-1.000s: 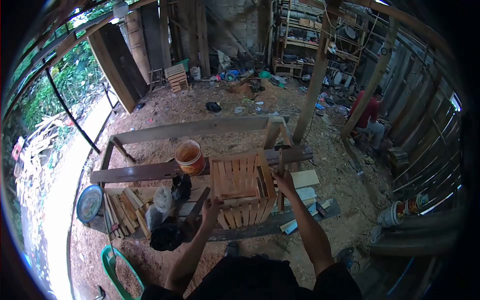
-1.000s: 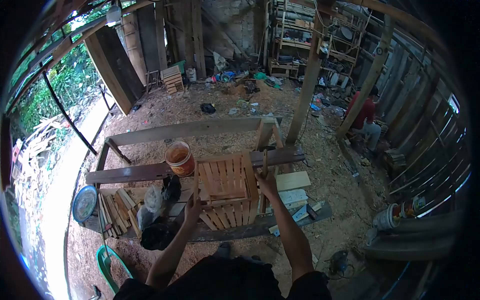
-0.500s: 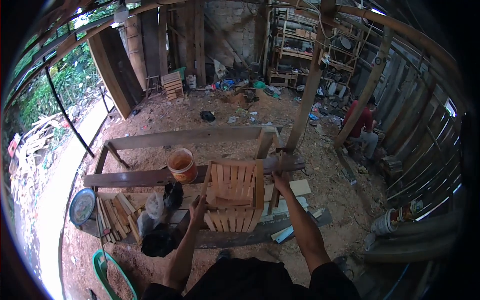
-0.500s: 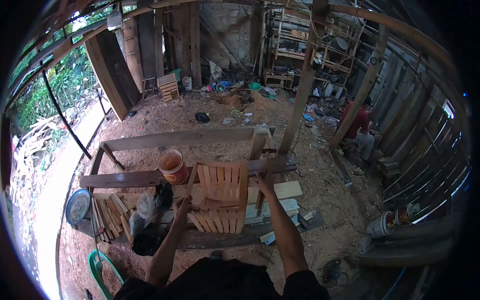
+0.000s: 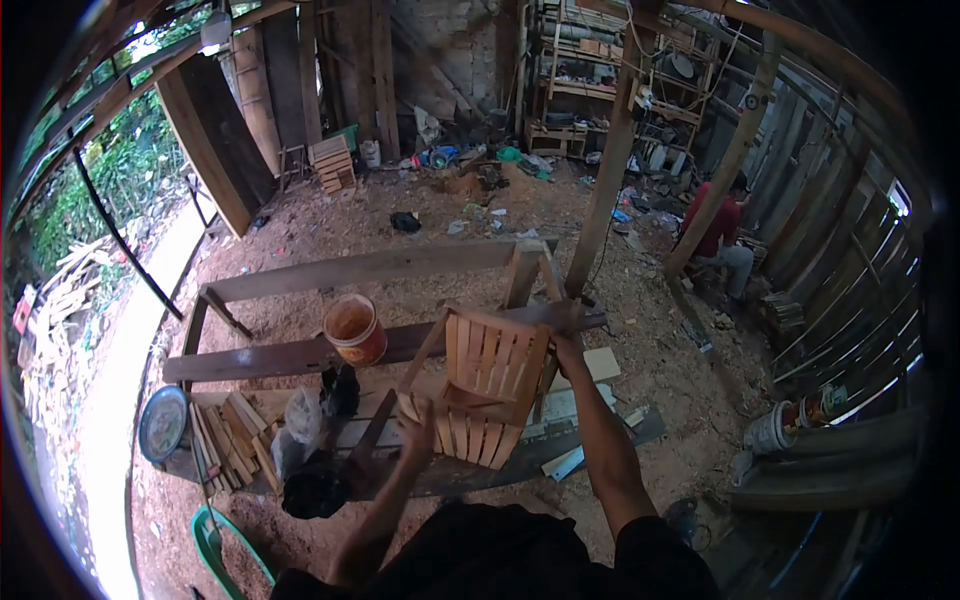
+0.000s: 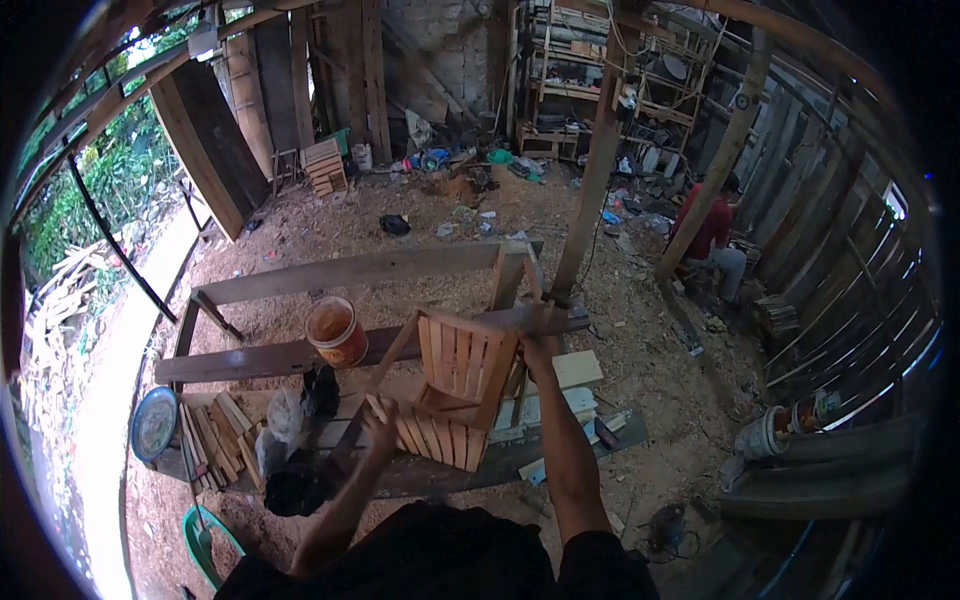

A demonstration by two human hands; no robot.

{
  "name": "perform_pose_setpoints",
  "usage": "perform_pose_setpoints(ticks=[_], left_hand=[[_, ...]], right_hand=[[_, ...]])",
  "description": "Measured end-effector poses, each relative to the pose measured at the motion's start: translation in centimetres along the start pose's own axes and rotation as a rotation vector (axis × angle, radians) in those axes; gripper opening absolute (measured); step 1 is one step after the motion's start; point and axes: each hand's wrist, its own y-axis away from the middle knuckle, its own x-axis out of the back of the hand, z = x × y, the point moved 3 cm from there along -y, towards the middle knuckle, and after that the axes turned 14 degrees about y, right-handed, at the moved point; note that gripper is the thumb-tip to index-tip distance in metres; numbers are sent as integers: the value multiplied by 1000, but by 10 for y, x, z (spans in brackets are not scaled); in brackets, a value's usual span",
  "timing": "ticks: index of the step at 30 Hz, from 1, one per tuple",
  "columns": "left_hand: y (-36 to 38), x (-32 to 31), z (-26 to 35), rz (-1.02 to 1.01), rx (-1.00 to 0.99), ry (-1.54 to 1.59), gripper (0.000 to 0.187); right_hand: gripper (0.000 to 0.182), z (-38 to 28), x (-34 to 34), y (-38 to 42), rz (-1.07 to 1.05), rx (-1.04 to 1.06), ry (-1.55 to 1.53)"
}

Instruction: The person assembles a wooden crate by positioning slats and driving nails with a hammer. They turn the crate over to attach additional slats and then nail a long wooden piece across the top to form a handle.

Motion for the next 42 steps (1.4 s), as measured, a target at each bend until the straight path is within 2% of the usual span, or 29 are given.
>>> perform_pose_setpoints(ticks=[1,2,4,6,7,9,12,14,16,18,20,25,26,29,30,33,36,39,40,41,42], left_hand=[[10,-9,-4,62,65,-76,74],[19,-25,-1,-66,-50,162,78],[19,-47,0,-267,-151,540,84],[16,-62,7,-365,-108,736,74],[13,-65,11,-355,-59,772,68],[5,-59,23,-284,40,785,58],[-13,-35,48,-147,140,654,45],[-32,-20,66,-113,39,503,37],[-63,-10,82,-102,-223,309,12],[-94,-11,95,-198,-331,403,12],[-130,-11,96,-394,-226,372,14],[-139,-26,120,-563,-257,135,25],[-144,-32,120,-612,-266,114,28],[-143,-34,133,-685,-218,40,36],[-145,-35,134,-672,-306,8,38],[-146,-31,132,-690,-283,43,43],[-139,-20,132,-696,-254,105,49],[-147,1,104,-871,-81,372,57],[-143,11,94,-774,-299,288,59],[-131,22,80,-669,-518,201,61],[-116,27,73,-569,-497,275,64]], right_hand=[[33,-1,0,-2,-6,29,-1],[31,3,0,-4,-13,52,2],[28,13,3,-12,-35,70,11],[26,21,8,-23,-61,62,25],[25,25,15,-24,-33,123,76],[23,27,22,-27,19,254,170],[21,-13,26,26,-71,184,123],[18,-25,31,56,-60,138,126],[17,-33,32,80,-57,78,106],[17,-32,32,104,-62,-10,68],[19,-26,30,124,-38,-11,52],[24,-16,22,165,-80,-109,83],[22,-17,18,172,-31,-128,-19],[22,-13,9,178,-10,-182,-37],[26,-13,6,179,-15,-185,2],[42,-17,-4,174,-30,-180,107],[38,-21,-8,162,-49,-152,144],[39,-1,-4,134,-55,-93,267],[46,-5,-3,132,-98,-112,382],[40,-8,-3,133,-105,-93,351],[34,-13,-4,133,-108,-70,319]])
